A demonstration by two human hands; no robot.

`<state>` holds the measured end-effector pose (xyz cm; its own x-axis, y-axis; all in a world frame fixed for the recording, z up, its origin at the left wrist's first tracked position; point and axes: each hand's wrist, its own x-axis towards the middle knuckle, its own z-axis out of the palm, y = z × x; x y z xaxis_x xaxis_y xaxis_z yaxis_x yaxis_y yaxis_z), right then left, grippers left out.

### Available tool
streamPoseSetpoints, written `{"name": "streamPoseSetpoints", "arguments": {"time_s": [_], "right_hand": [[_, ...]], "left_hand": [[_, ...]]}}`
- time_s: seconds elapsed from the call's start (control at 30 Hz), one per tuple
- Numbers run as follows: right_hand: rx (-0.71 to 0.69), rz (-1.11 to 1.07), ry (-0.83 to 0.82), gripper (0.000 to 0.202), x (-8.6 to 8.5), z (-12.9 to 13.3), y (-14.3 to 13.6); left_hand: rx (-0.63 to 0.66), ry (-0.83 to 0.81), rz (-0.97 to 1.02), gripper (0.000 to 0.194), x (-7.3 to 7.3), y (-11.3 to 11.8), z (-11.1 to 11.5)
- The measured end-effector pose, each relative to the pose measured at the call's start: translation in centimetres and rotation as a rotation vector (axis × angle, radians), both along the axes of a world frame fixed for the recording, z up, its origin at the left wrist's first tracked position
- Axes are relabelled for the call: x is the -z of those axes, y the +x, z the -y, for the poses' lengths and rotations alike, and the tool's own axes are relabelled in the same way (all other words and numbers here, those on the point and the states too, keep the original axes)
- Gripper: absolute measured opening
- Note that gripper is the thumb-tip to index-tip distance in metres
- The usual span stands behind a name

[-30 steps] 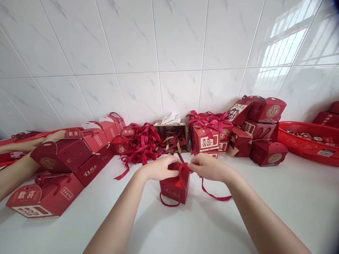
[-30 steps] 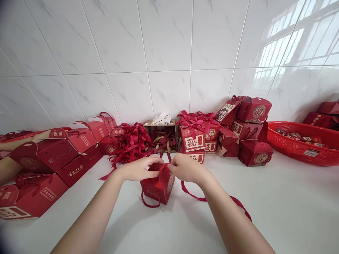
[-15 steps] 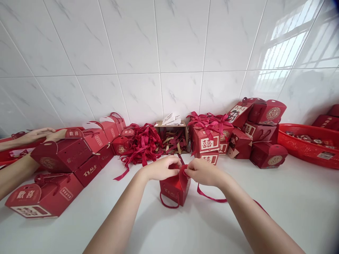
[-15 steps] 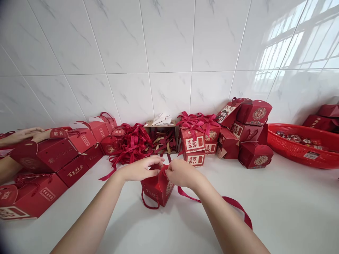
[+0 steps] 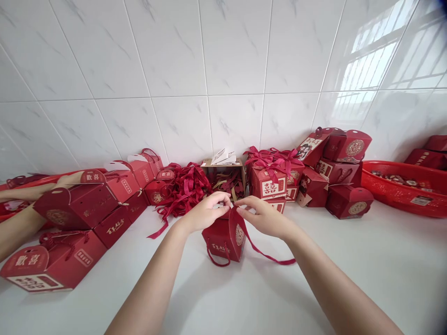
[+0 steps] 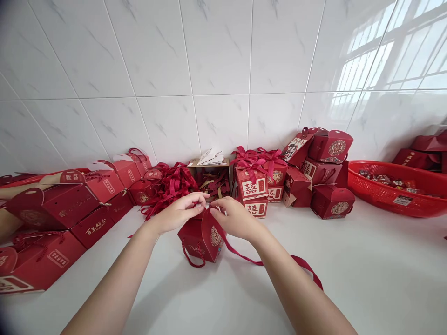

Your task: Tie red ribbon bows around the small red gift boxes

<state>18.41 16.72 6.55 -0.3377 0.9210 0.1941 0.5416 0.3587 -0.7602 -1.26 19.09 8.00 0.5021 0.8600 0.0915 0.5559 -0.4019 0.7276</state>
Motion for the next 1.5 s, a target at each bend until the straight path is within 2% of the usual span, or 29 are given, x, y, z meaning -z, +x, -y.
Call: {"name": "streamPoseSetpoints", "arguments": {"time_s": [0.1, 0.27, 0.33, 0.43, 0.5, 0.57, 0.63, 0.7, 0.8, 0.87, 0.97, 1.1, 1.17, 1.23, 1.33, 1.5], "right_hand": [[-0.063, -0.153, -0.008, 0.033, 0.2, -0.1, -0.4], [-0.135, -0.365, 0.035, 0.024, -0.5, 0.3, -1.0], [-0.113, -0.452, 0.04, 0.022, -1.0, 0.6, -0.7], [-0.058, -0.586, 0.076, 0.022, -1.9, 1.2, 0.6], [0.005, -0.671, 0.185, 0.018, -2.9, 2.2, 2.0], [0.087, -0.765, 0.354, 0.011, -4.1, 3.9, 3.4], [0.16, -0.879, 0.51, 0.004, -5.3, 5.8, 4.6], [0.201, -0.979, 0.64, 0.009, -6.2, 7.4, 5.4], [0.202, -1.028, 0.751, 0.014, -6.5, 8.1, 5.9], [0.151, -1.016, 0.713, 0.012, -6.1, 7.3, 5.6], [0.051, -0.88, 0.496, 0.012, -4.9, 5.1, 4.2], [-0.049, -0.458, 0.092, 0.022, -2.7, 2.1, 1.6], [-0.067, -0.228, -0.044, 0.021, -1.4, 1.0, 0.3], [-0.055, -0.088, -0.078, 0.019, -0.1, 0.1, -0.7], [-0.039, -0.024, -0.069, 0.019, 1.3, -0.7, -1.5], [-0.036, 0.011, -0.055, 0.017, 1.7, -1.0, -1.7]], "left_hand": [[-0.008, 0.082, 0.034, 0.016, -0.5, 0.2, 0.5], [-0.071, 0.201, 0.101, 0.02, -1.5, 0.6, 1.9], [-0.086, 0.161, 0.045, 0.023, -1.8, 0.2, 2.3], [-0.145, -0.023, -0.19, 0.045, -1.7, -0.8, 2.2], [-0.189, -0.135, -0.362, 0.054, -1.2, -1.5, 1.7], [-0.191, -0.176, -0.455, 0.054, -0.7, -1.9, 1.1], [-0.167, -0.164, -0.454, 0.046, -0.3, -1.8, 0.7], [-0.14, -0.157, -0.433, 0.042, -0.2, -1.6, 0.6], [-0.109, -0.142, -0.429, 0.044, -0.5, -1.2, 0.8], [-0.105, -0.115, -0.428, 0.043, -0.7, -1.1, 1.0], [-0.118, -0.105, -0.383, 0.04, -0.7, -1.1, 1.0], [-0.086, -0.149, -0.311, 0.048, -0.6, -1.0, 0.8], [-0.048, -0.182, -0.279, 0.05, -0.7, -0.9, 0.9], [-0.031, -0.208, -0.277, 0.052, -0.7, -0.9, 0.9], [-0.025, -0.237, -0.282, 0.055, -0.7, -0.9, 1.1], [0.002, -0.278, -0.235, 0.053, -0.9, -0.6, 1.5]]}}
